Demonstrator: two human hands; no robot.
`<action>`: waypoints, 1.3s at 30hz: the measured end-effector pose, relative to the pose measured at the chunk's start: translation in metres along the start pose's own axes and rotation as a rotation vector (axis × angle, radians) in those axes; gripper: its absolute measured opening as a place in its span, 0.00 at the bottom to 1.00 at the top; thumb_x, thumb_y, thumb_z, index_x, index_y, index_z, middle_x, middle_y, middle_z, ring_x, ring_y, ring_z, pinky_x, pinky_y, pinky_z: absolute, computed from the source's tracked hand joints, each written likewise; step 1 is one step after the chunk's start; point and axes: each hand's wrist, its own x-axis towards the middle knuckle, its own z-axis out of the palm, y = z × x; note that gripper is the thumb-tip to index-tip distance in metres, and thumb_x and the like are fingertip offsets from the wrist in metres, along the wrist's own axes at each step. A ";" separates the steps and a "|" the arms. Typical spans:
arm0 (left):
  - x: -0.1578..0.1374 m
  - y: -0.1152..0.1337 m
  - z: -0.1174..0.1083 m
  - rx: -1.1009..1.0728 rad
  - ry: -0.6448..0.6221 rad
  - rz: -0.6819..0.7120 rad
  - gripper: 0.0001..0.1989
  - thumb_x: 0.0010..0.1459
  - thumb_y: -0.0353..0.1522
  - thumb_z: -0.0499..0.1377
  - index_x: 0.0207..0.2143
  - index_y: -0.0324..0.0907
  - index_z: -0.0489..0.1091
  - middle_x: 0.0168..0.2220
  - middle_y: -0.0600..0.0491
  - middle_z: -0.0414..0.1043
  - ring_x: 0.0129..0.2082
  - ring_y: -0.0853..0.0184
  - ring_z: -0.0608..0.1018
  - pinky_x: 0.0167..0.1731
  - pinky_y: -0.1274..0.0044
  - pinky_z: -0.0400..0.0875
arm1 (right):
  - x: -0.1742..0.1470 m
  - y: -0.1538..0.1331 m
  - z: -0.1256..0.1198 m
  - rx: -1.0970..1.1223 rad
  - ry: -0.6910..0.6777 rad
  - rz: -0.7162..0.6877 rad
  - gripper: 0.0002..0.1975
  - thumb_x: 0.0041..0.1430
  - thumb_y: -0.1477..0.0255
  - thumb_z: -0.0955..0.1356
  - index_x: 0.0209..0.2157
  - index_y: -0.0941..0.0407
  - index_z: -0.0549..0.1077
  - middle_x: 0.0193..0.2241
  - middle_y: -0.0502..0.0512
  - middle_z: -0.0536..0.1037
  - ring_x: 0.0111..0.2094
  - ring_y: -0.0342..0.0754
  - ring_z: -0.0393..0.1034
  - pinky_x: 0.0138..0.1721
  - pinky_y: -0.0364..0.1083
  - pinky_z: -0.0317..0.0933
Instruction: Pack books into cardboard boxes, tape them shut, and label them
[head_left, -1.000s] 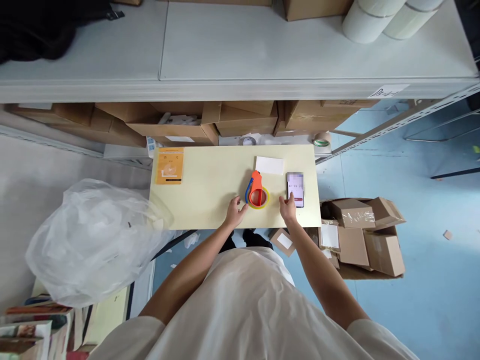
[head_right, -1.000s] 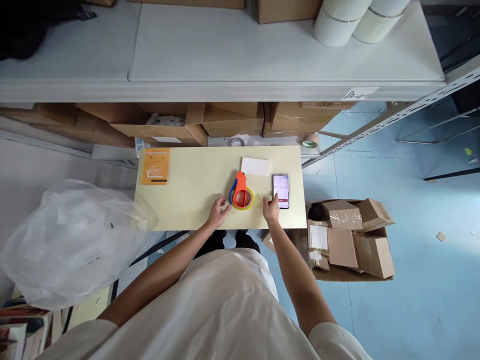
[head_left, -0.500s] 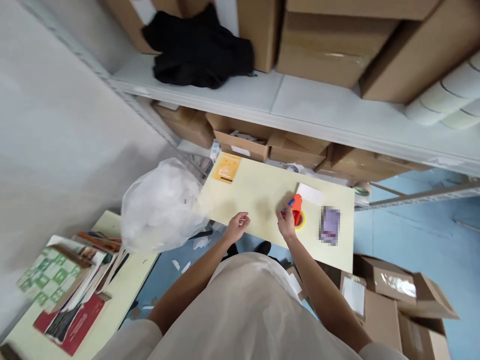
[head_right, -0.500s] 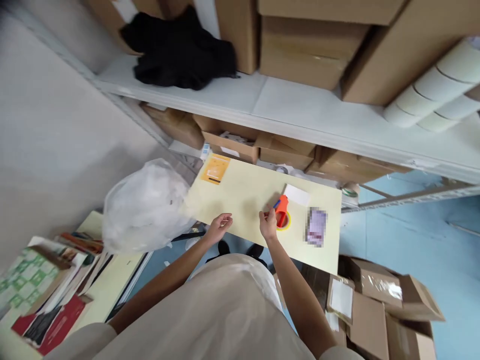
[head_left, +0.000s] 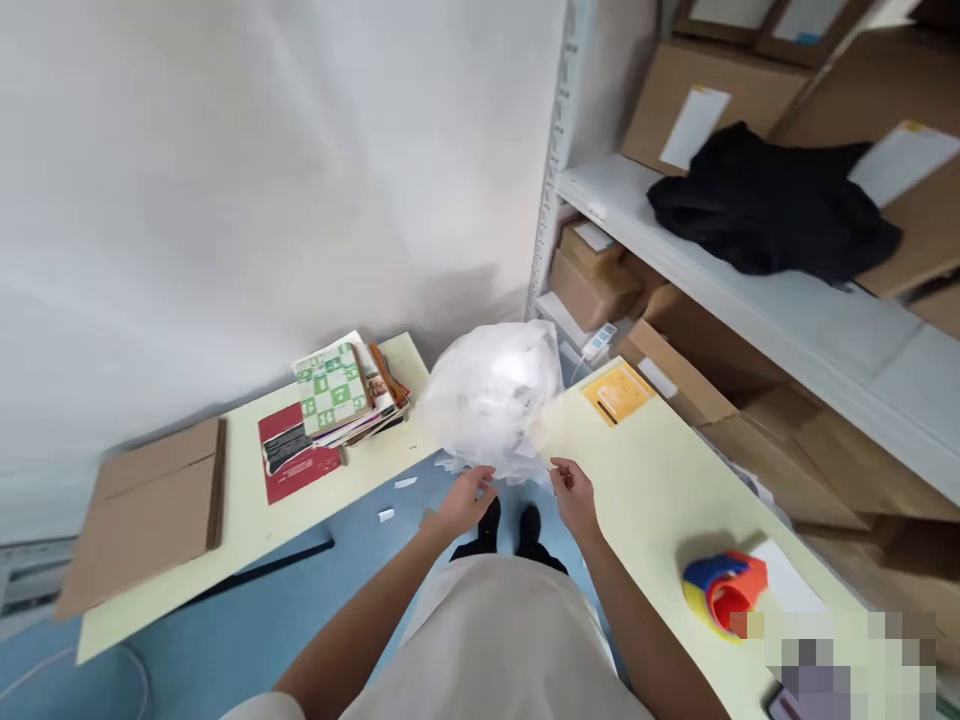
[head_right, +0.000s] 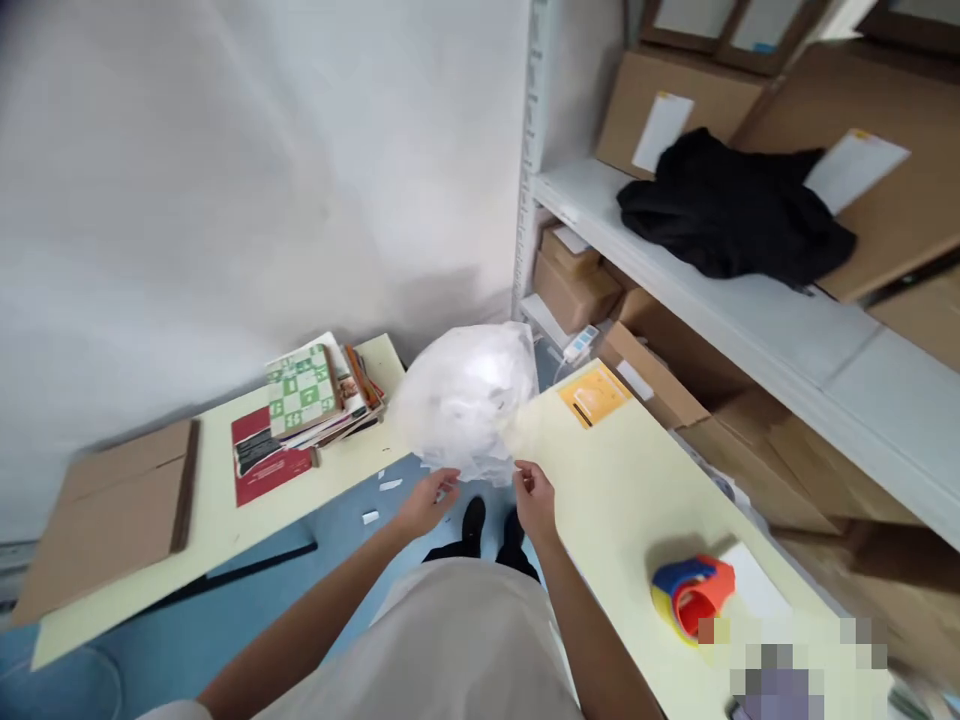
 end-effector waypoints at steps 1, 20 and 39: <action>-0.006 -0.004 -0.005 0.016 0.018 -0.017 0.16 0.55 0.36 0.54 0.46 0.41 0.67 0.41 0.46 0.75 0.38 0.62 0.78 0.37 0.70 0.72 | 0.001 -0.003 0.006 -0.011 -0.051 -0.024 0.18 0.53 0.59 0.64 0.40 0.57 0.73 0.25 0.50 0.70 0.23 0.43 0.62 0.26 0.44 0.61; 0.101 0.048 -0.040 0.491 0.139 0.100 0.19 0.54 0.34 0.59 0.49 0.40 0.69 0.59 0.39 0.60 0.60 0.48 0.61 0.55 0.57 0.59 | 0.184 -0.071 0.067 -0.548 -0.203 -0.236 0.30 0.44 0.62 0.72 0.51 0.55 0.71 0.62 0.66 0.56 0.63 0.65 0.47 0.56 0.63 0.50; 0.204 0.125 -0.035 0.407 -0.200 0.817 0.33 0.47 0.26 0.53 0.58 0.44 0.58 0.56 0.45 0.63 0.59 0.55 0.62 0.61 0.59 0.38 | 0.084 -0.139 -0.064 0.438 0.322 -0.196 0.17 0.43 0.70 0.72 0.34 0.50 0.61 0.29 0.45 0.69 0.26 0.41 0.64 0.28 0.41 0.61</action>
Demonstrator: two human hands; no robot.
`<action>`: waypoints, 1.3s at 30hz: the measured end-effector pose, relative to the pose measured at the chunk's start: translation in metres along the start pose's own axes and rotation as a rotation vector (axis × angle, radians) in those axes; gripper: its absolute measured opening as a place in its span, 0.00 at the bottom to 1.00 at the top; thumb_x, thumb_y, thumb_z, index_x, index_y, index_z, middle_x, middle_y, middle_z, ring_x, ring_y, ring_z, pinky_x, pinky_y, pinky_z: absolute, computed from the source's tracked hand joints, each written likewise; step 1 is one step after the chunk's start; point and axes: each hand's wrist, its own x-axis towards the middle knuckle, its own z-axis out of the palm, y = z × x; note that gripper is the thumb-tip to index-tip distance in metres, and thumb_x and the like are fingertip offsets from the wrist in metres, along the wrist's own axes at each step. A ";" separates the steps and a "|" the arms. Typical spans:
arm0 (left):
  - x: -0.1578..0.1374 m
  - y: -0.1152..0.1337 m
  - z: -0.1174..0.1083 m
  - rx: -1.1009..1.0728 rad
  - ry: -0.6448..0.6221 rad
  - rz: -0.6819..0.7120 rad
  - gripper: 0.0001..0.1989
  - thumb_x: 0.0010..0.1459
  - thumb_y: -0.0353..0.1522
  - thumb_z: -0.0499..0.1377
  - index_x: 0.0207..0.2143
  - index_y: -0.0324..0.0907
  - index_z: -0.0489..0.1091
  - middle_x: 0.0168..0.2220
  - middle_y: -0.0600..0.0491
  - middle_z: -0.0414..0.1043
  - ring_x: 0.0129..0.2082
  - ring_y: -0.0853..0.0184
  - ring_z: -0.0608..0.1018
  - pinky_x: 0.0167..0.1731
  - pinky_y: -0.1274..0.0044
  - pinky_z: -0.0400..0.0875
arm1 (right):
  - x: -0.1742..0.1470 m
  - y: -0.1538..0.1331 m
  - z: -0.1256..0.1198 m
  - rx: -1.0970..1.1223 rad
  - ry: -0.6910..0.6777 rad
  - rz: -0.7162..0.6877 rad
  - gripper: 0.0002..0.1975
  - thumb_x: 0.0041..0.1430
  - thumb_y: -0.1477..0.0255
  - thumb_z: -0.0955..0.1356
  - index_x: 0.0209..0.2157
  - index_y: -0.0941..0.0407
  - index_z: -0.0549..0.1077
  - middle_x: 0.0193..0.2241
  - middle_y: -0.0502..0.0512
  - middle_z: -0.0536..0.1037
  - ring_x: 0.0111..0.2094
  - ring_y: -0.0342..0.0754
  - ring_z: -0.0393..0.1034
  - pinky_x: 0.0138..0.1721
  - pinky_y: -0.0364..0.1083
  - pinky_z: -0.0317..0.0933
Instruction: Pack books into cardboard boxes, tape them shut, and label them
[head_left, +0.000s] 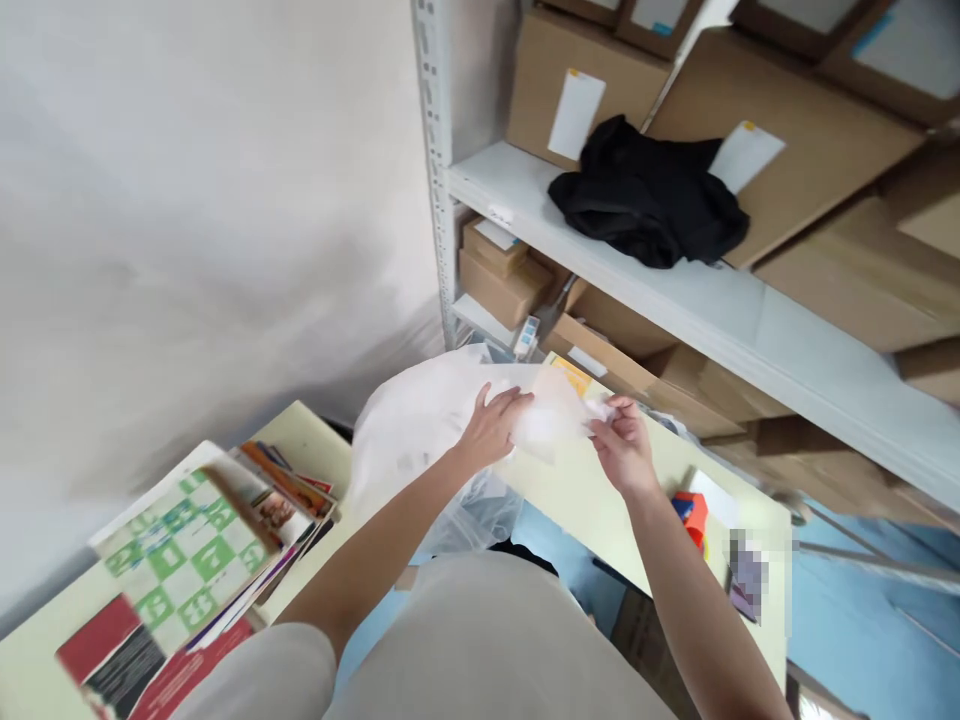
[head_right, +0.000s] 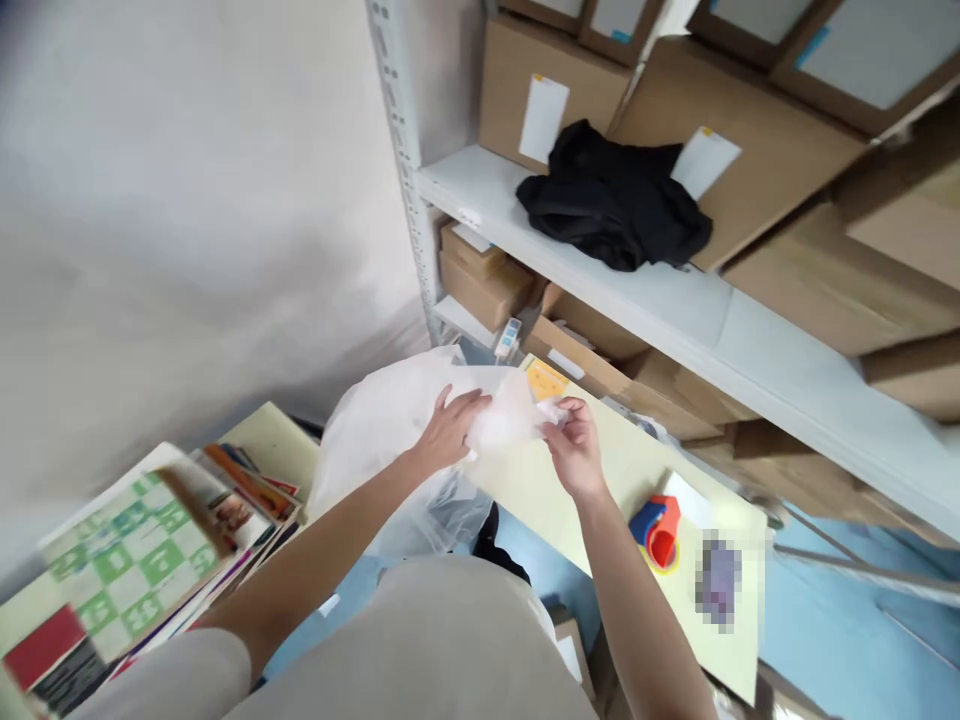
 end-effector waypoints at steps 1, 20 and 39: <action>0.005 0.003 0.001 -0.009 -0.006 0.029 0.33 0.46 0.25 0.52 0.58 0.43 0.59 0.52 0.45 0.67 0.55 0.56 0.66 0.61 0.59 0.40 | -0.005 -0.005 -0.012 0.027 0.049 -0.006 0.17 0.44 0.71 0.71 0.35 0.49 0.61 0.29 0.45 0.68 0.26 0.40 0.63 0.28 0.41 0.61; -0.009 0.047 0.000 0.536 -0.368 -0.294 0.67 0.26 0.54 0.67 0.66 0.39 0.41 0.67 0.32 0.32 0.65 0.37 0.33 0.54 0.44 0.32 | -0.052 0.025 -0.182 0.134 0.229 -0.010 0.14 0.41 0.73 0.65 0.34 0.51 0.63 0.24 0.46 0.64 0.23 0.42 0.58 0.24 0.41 0.52; 0.017 0.061 0.184 0.268 -0.807 0.025 0.66 0.34 0.60 0.61 0.66 0.39 0.35 0.67 0.35 0.25 0.66 0.43 0.36 0.59 0.52 0.40 | -0.088 0.130 -0.232 -1.140 0.119 -0.009 0.30 0.57 0.76 0.60 0.62 0.59 0.53 0.64 0.67 0.48 0.66 0.61 0.37 0.59 0.64 0.45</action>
